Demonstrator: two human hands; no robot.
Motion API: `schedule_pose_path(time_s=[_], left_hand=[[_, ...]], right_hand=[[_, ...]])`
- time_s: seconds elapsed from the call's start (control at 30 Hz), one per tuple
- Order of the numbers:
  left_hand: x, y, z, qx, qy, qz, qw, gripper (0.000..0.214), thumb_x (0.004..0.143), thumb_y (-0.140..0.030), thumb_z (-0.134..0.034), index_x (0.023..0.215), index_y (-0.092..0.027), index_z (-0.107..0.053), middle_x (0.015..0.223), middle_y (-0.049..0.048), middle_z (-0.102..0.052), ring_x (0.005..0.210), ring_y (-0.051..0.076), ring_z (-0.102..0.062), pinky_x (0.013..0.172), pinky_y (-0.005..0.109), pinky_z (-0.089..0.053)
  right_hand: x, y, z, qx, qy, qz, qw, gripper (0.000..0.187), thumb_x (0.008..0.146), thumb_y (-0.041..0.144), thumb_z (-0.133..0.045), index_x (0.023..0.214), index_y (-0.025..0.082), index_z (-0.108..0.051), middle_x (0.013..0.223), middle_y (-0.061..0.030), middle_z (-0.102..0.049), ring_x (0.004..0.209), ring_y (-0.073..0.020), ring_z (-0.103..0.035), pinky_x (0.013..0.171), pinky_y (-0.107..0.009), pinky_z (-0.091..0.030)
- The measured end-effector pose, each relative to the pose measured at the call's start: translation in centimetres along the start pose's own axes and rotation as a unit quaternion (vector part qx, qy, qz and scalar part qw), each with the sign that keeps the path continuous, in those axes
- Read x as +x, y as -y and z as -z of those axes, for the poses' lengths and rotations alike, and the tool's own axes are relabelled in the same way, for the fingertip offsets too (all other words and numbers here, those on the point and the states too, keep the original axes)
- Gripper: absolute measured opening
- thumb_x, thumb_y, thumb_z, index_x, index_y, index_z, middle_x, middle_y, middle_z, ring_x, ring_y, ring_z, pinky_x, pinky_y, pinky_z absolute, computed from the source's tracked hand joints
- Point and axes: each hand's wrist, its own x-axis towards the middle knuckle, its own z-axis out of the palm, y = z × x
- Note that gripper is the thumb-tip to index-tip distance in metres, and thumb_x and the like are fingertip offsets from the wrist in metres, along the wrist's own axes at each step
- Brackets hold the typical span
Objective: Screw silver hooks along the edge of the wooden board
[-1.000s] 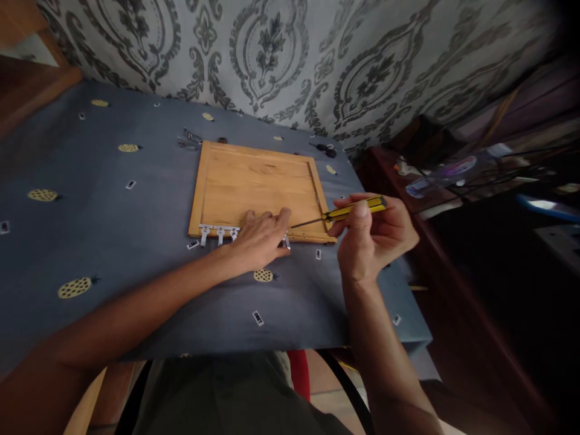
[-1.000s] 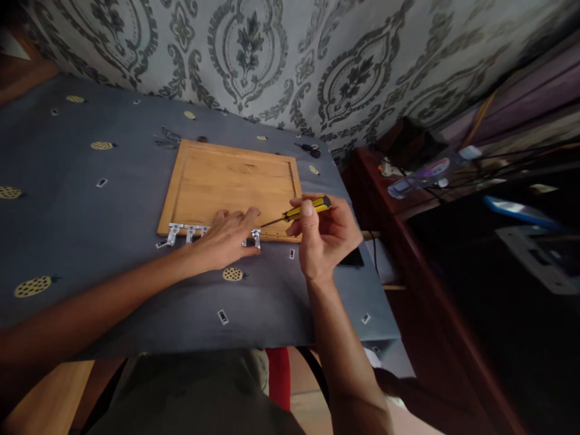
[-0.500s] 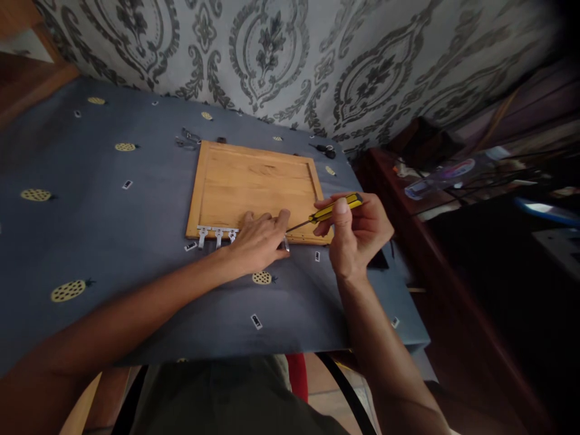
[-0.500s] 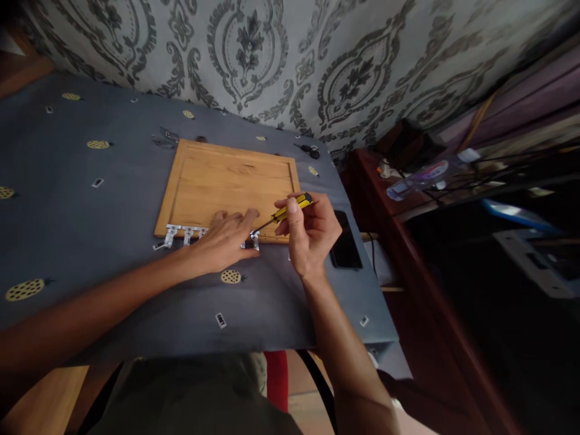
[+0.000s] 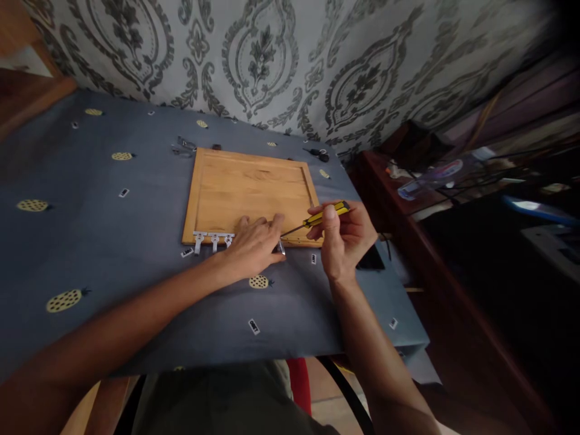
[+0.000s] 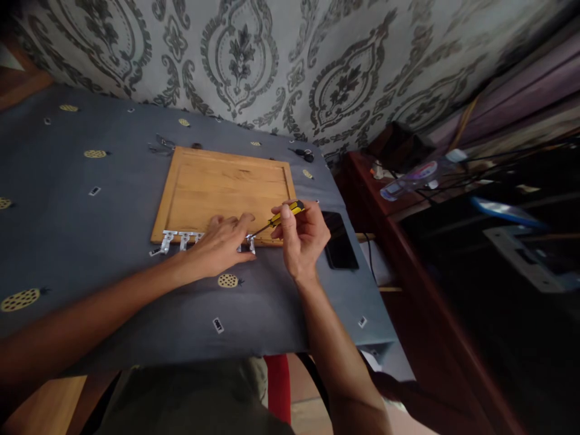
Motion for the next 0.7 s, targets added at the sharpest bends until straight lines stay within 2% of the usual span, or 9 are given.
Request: schedule_pose_path(time_s=[0.17, 0.3, 0.5, 0.7], left_hand=[[-0.06, -0.08, 0.24, 0.003, 0.004, -0.003, 1.0, 0.055, 0.087, -0.032, -0.073, 0.128, -0.014, -0.04, 0.111, 0.0148, -0.07, 0.112, 0.033, -0.062, 0.095, 0.046, -0.037], [-0.06, -0.08, 0.17, 0.001, 0.003, -0.002, 1.0, 0.055, 0.087, -0.031, -0.073, 0.127, -0.013, -0.042, 0.111, 0.0161, -0.07, 0.112, 0.033, -0.061, 0.094, 0.046, -0.037], [-0.03, -0.03, -0.01, 0.001, -0.01, -0.005, 1.0, 0.053, 0.086, -0.032, -0.072, 0.126, -0.016, -0.041, 0.106, 0.0131, -0.071, 0.108, 0.032, -0.062, 0.092, 0.046, -0.038], [-0.03, -0.05, 0.09, -0.001, 0.005, 0.002, 1.0, 0.056, 0.087, -0.032, -0.072, 0.129, -0.013, -0.041, 0.111, 0.0157, -0.069, 0.112, 0.033, -0.061, 0.094, 0.046, -0.038]], right_hand=[[0.03, 0.22, -0.05, 0.004, -0.013, -0.001, 1.0, 0.027, 0.086, 0.047, -0.072, 0.084, 0.022, -0.062, 0.074, 0.0016, -0.073, 0.04, -0.0058, -0.056, 0.038, -0.019, -0.045], [-0.02, 0.18, -0.03, -0.008, -0.002, -0.001, 1.0, 0.027, 0.087, 0.048, -0.07, 0.085, 0.022, -0.061, 0.075, 0.0011, -0.073, 0.039, -0.0058, -0.055, 0.038, -0.02, -0.044], [-0.01, 0.15, 0.0, -0.03, 0.014, -0.006, 0.999, 0.027, 0.089, 0.048, -0.066, 0.087, 0.023, -0.059, 0.077, 0.0003, -0.074, 0.04, -0.0062, -0.055, 0.039, -0.021, -0.045], [0.05, 0.37, -0.07, -0.004, 0.03, -0.004, 1.0, 0.02, 0.088, 0.041, -0.069, 0.086, 0.022, -0.061, 0.076, 0.0008, -0.073, 0.04, -0.0056, -0.056, 0.039, -0.021, -0.045]])
